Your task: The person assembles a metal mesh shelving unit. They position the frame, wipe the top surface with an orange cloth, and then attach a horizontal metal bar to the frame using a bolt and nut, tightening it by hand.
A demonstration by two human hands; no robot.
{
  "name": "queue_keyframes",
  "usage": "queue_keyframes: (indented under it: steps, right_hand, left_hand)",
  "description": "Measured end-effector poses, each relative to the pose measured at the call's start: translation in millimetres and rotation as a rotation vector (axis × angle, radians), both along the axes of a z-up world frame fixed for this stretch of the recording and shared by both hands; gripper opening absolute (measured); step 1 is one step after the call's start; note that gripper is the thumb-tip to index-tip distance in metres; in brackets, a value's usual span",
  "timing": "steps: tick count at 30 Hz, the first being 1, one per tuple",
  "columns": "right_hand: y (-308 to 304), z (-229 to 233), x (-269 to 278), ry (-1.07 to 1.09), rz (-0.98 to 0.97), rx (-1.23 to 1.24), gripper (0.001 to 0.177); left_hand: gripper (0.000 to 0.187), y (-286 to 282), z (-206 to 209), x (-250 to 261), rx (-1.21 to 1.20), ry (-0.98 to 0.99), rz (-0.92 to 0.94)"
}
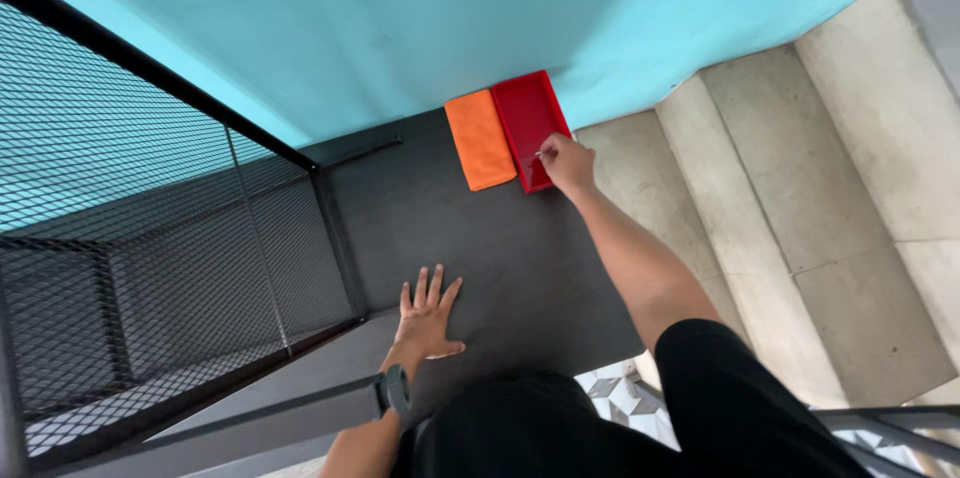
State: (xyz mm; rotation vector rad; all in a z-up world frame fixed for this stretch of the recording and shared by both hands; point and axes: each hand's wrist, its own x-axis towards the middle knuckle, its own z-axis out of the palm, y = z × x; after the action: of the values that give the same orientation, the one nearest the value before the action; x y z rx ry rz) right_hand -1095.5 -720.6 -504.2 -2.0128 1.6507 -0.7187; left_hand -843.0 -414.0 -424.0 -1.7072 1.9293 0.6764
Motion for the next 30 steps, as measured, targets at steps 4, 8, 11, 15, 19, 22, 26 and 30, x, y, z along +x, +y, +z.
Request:
queue_keyframes:
  steps: [4,8,11,15,19,22,26,30]
  right_hand:
    - [3,0,-3,-0.142,-0.038,-0.012,0.009]
    - [3,5,-8,0.011,-0.03,0.061,0.011]
    - [13,14,-11,-0.009,-0.009,0.035,0.018]
    - [42,24,9,-0.225,0.006,-0.035,0.024]
    - [105,27,40,-0.324,0.168,-0.078,0.023]
    - [166,33,67,-0.372,0.368,-0.197,0.029]
    - [245,65,118,-0.442,0.427,0.047,0.023]
    - [301,119,155,-0.532,0.542,0.031,0.03]
  left_hand:
    - [0.131,3,-1,-2,-0.041,-0.001,0.006]
    - [0.131,4,-5,-1,-0.086,-0.012,0.008]
    - [0.123,12,-9,1,-0.176,0.081,0.047]
    - [0.083,37,-18,15,-0.53,0.421,0.279]
    - [0.031,93,-24,59,-0.942,0.657,0.555]
    - [0.013,141,-20,117,-1.12,0.398,0.695]
    - [0.026,183,-9,201,-1.214,0.158,0.713]
    - [0.042,195,-13,268,-1.135,0.012,0.672]
